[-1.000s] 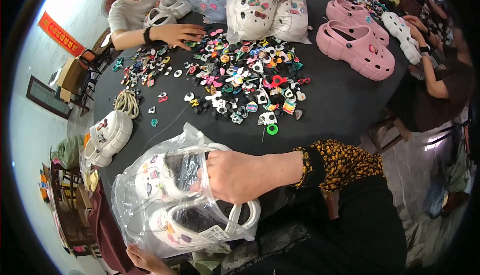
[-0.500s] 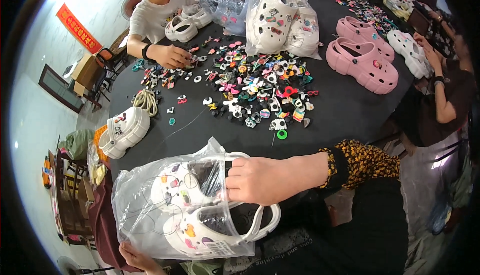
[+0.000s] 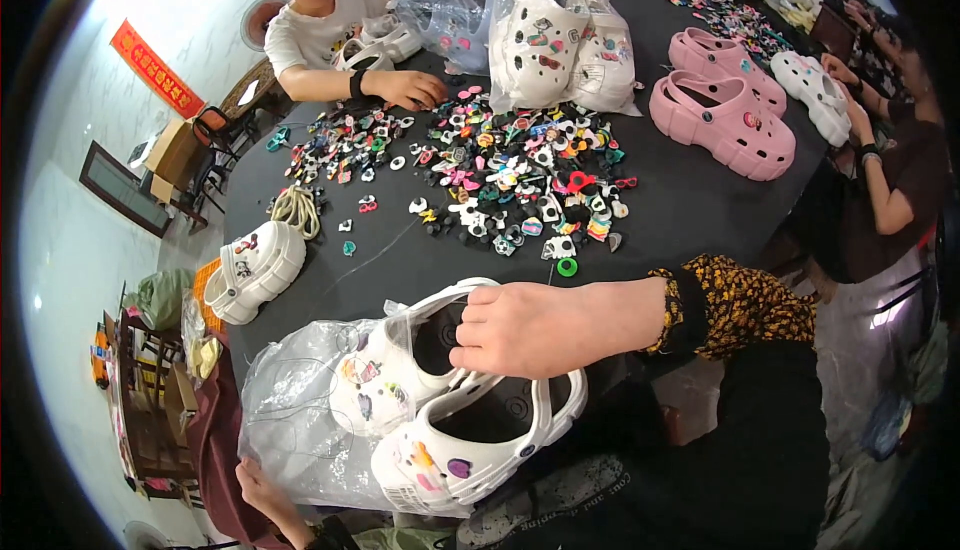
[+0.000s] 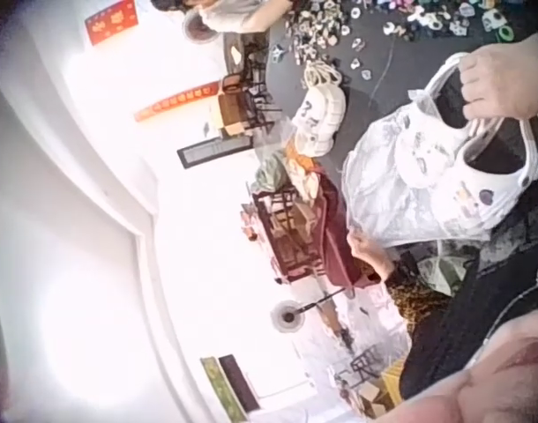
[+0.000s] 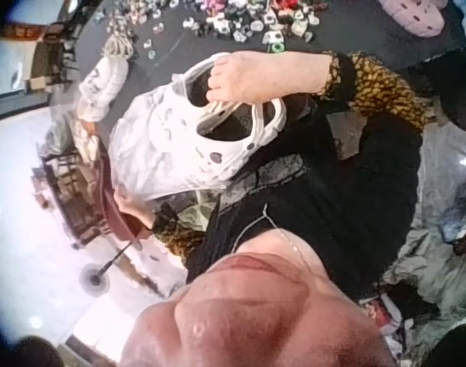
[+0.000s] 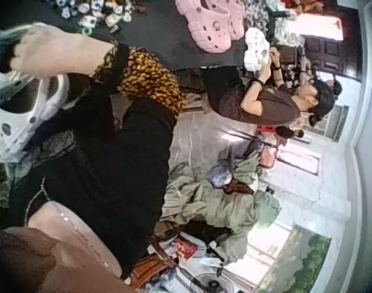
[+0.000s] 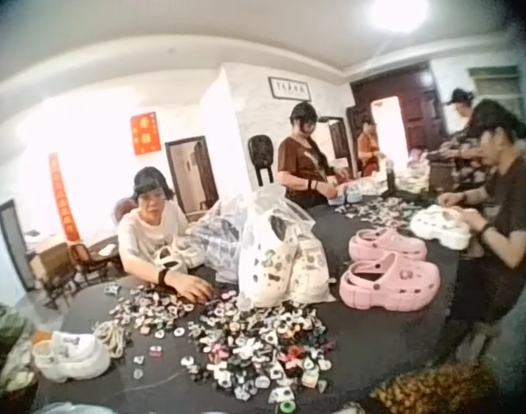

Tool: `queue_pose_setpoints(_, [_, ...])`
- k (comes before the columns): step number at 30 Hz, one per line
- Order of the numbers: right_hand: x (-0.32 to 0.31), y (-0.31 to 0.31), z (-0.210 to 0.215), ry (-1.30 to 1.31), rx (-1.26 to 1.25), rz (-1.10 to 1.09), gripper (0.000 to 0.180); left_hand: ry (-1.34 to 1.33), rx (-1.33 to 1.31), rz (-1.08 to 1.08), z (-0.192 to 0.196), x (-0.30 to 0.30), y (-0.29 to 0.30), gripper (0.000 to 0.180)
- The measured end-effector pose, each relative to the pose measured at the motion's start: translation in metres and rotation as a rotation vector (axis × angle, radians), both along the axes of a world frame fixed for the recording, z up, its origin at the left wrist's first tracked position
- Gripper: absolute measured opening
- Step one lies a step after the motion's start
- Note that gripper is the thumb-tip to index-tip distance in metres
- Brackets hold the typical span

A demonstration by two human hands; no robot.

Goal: Attaching decorative charms and packaging clogs in a manufacturing or assembly setting.

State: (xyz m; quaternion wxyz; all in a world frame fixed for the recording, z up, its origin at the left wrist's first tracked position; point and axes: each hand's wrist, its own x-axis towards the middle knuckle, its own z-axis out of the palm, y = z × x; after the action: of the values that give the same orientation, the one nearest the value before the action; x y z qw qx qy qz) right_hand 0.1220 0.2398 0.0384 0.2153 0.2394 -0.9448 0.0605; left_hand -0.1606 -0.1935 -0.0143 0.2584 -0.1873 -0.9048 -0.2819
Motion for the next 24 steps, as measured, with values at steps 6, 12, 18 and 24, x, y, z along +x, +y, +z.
queue_pose_setpoints(6, [-0.004, -0.001, 0.002, -0.168, -0.019, 0.001, 0.018, -0.213, -0.297, -0.173, 0.006, -0.038, -0.021, 0.035])
queue_pose_setpoints(12, [-0.005, -0.003, 0.008, -0.217, 0.03, -0.008, 0.016, -0.044, -0.312, -0.423, 0.076, 0.0, 0.067, 0.049])
queue_pose_setpoints(18, [0.0, -0.005, 0.002, -0.169, 0.001, -0.031, 0.012, -0.2, -0.592, -0.737, 0.06, 0.009, 0.139, 0.055])
queue_pose_setpoints(24, [0.005, -0.007, 0.008, -0.012, 0.049, -0.026, 0.007, -0.469, -0.66, -0.826, 0.023, -0.009, 0.143, 0.056])
